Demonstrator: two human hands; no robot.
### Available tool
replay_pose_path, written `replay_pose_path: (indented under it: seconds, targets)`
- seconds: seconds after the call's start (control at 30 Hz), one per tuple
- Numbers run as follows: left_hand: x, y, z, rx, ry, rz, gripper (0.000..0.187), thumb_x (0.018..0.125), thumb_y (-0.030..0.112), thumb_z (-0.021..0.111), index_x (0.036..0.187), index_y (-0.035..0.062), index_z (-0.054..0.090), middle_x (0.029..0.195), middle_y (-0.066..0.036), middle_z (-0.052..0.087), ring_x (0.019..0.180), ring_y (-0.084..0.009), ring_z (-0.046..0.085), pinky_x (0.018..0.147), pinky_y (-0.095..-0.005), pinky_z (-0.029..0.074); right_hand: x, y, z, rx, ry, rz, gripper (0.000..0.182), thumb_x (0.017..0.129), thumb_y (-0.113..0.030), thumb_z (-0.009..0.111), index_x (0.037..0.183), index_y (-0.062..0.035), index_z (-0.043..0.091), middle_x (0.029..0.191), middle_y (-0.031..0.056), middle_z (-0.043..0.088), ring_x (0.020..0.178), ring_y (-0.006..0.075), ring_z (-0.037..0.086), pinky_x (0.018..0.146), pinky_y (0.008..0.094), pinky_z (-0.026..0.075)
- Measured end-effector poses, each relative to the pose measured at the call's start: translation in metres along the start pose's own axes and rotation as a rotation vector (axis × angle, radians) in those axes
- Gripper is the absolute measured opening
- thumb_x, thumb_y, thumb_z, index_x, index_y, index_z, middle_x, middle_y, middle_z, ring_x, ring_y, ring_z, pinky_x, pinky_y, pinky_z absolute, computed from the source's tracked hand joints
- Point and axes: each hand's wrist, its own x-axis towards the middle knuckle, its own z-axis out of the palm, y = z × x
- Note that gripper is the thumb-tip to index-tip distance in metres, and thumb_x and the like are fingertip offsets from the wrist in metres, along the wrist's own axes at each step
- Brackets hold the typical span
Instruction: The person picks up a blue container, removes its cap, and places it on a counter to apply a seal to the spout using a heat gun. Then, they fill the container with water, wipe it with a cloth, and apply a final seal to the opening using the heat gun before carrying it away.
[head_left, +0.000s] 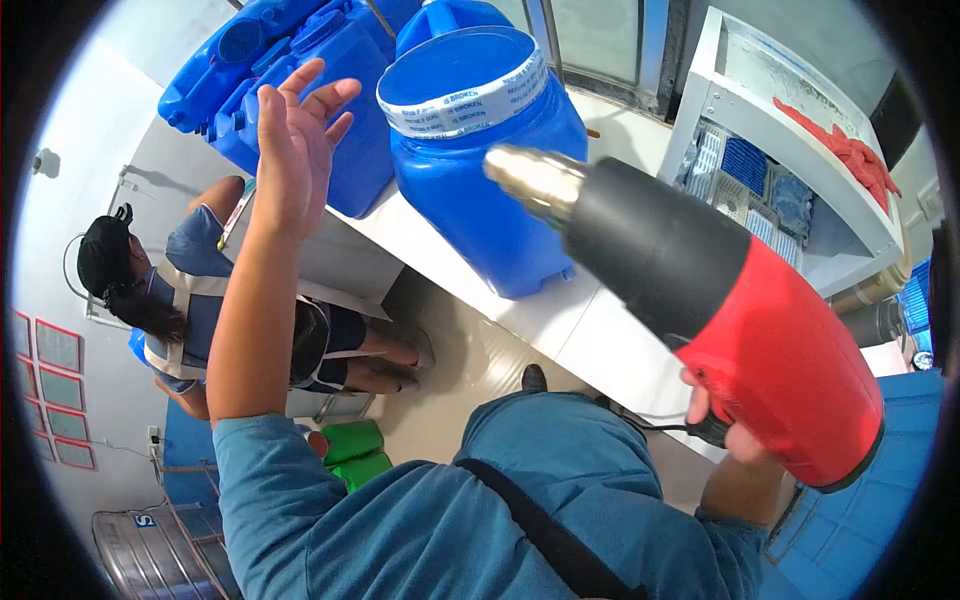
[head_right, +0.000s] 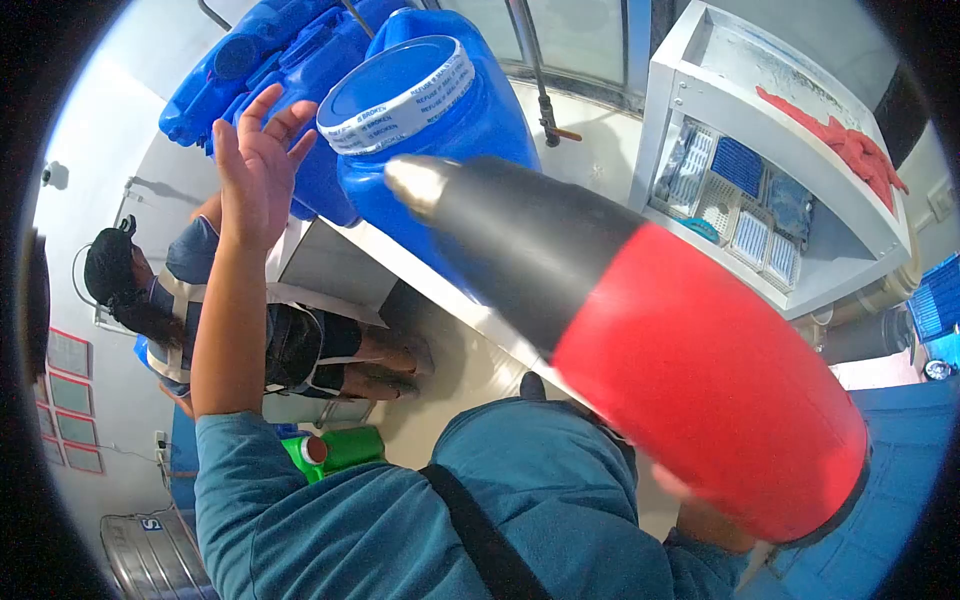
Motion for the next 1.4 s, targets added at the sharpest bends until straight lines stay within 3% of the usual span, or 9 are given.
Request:
replay_pose_path:
  seconds: [0.17, 0.33, 0.4, 0.5, 0.83, 0.97, 1.07, 1.17, 1.4]
  targets:
    - [0.007, 0.004, 0.002, 0.029, -0.041, 0.047, 0.093, 0.091, 0.082, 0.022, 0.147, 0.0084, 0.029, 0.141, -0.018, 0.047, 0.14, -0.0289, 0.036, 0.118, -0.0475, 0.017, 0.026, 0.028, 0.046, 0.546, 0.453, -0.792, 0.068, 0.093, -0.054, 0.059, 0.116, 0.01, 0.058, 0.088, 0.0139, 0.067, 0.062, 0.0173, 0.06, 0.059, 0.0298, 0.048]
    - [0.003, 0.007, 0.003, 0.12, -0.076, 0.08, 0.097, 0.09, 0.082, 0.019, 0.152, 0.0077, 0.022, 0.152, -0.022, 0.038, 0.143, -0.0319, 0.032, 0.118, -0.0485, 0.017, 0.025, 0.025, 0.024, 0.372, 0.459, -0.708, 0.077, 0.095, -0.061, 0.051, 0.118, 0.0118, 0.056, 0.083, 0.0124, 0.067, 0.058, 0.0156, 0.059, 0.054, 0.0286, 0.046]
    - [0.009, 0.003, 0.007, 0.037, -0.119, 0.094, 0.096, 0.093, 0.078, 0.018, 0.154, 0.005, 0.019, 0.154, -0.026, 0.034, 0.15, -0.0361, 0.02, 0.12, -0.0546, 0.008, 0.042, 0.019, 0.005, -0.163, 0.349, -1.309, 0.072, 0.095, -0.057, 0.052, 0.119, 0.0112, 0.055, 0.089, 0.0164, 0.067, 0.057, 0.015, 0.058, 0.053, 0.0276, 0.045]
    - [0.007, -0.001, 0.024, -0.018, -0.176, 0.077, 0.095, 0.094, 0.077, 0.017, 0.155, 0.0049, 0.016, 0.154, -0.026, 0.033, 0.151, -0.0349, 0.018, 0.121, -0.0546, 0.007, 0.034, 0.045, 0.029, 0.587, 0.373, -0.813, 0.066, 0.095, -0.047, 0.054, 0.127, 0.0107, 0.051, 0.105, 0.0196, 0.066, 0.06, 0.0151, 0.059, 0.055, 0.0274, 0.045]
    - [-0.001, 0.032, 0.003, 0.357, -0.135, 0.152, 0.091, 0.094, 0.077, 0.02, 0.148, 0.0061, 0.036, 0.127, -0.013, 0.058, 0.127, -0.0235, 0.049, 0.113, -0.0418, 0.028, 0.03, 0.027, 0.026, -0.188, 0.471, -1.077, 0.06, 0.1, -0.053, 0.045, 0.098, 0.0032, 0.067, 0.078, 0.0099, 0.067, 0.054, 0.0184, 0.061, 0.054, 0.0304, 0.048]
    - [0.031, 0.057, 0.022, 0.542, -0.201, 0.344, 0.079, 0.099, 0.069, 0.02, 0.149, 0.0117, 0.042, 0.139, -0.014, 0.053, 0.137, -0.0269, 0.043, 0.114, -0.0457, 0.032, 0.026, 0.017, 0.041, 0.541, 0.45, -0.738, 0.057, 0.095, -0.05, 0.054, 0.113, 0.0043, 0.063, 0.091, 0.0151, 0.069, 0.061, 0.0197, 0.063, 0.057, 0.0312, 0.049]
    - [0.017, 0.107, 0.064, 1.004, -0.473, 0.463, 0.087, 0.091, 0.057, 0.059, 0.151, 0.0007, 0.032, 0.152, -0.021, 0.037, 0.143, -0.0364, 0.033, 0.119, -0.0459, 0.023, 0.017, 0.02, 0.011, 0.516, 0.66, -0.819, 0.068, 0.089, -0.049, 0.063, 0.125, 0.0082, 0.056, 0.109, 0.0219, 0.069, 0.065, 0.0188, 0.064, 0.057, 0.0277, 0.049]
    - [0.058, 0.076, 0.053, 0.988, -0.61, 0.566, 0.081, 0.098, 0.071, 0.021, 0.151, 0.0129, 0.039, 0.147, -0.018, 0.047, 0.144, -0.0313, 0.035, 0.117, -0.05, 0.031, 0.02, 0.008, -0.023, 0.892, 0.742, -0.835, 0.063, 0.099, -0.038, 0.052, 0.143, 0.0065, 0.039, 0.12, 0.0264, 0.063, 0.067, 0.0179, 0.065, 0.058, 0.028, 0.051]
    - [0.06, 0.12, 0.116, 1.481, -0.585, -0.112, 0.093, 0.088, 0.081, 0.023, 0.151, 0.0157, 0.04, 0.148, -0.023, 0.044, 0.135, -0.0442, 0.044, 0.108, -0.0605, 0.04, 0.037, -0.008, -0.148, 0.46, 0.981, -0.503, 0.048, 0.094, -0.041, 0.061, 0.116, 0.0006, 0.064, 0.089, 0.0069, 0.07, 0.061, 0.0101, 0.061, 0.053, 0.0229, 0.051]
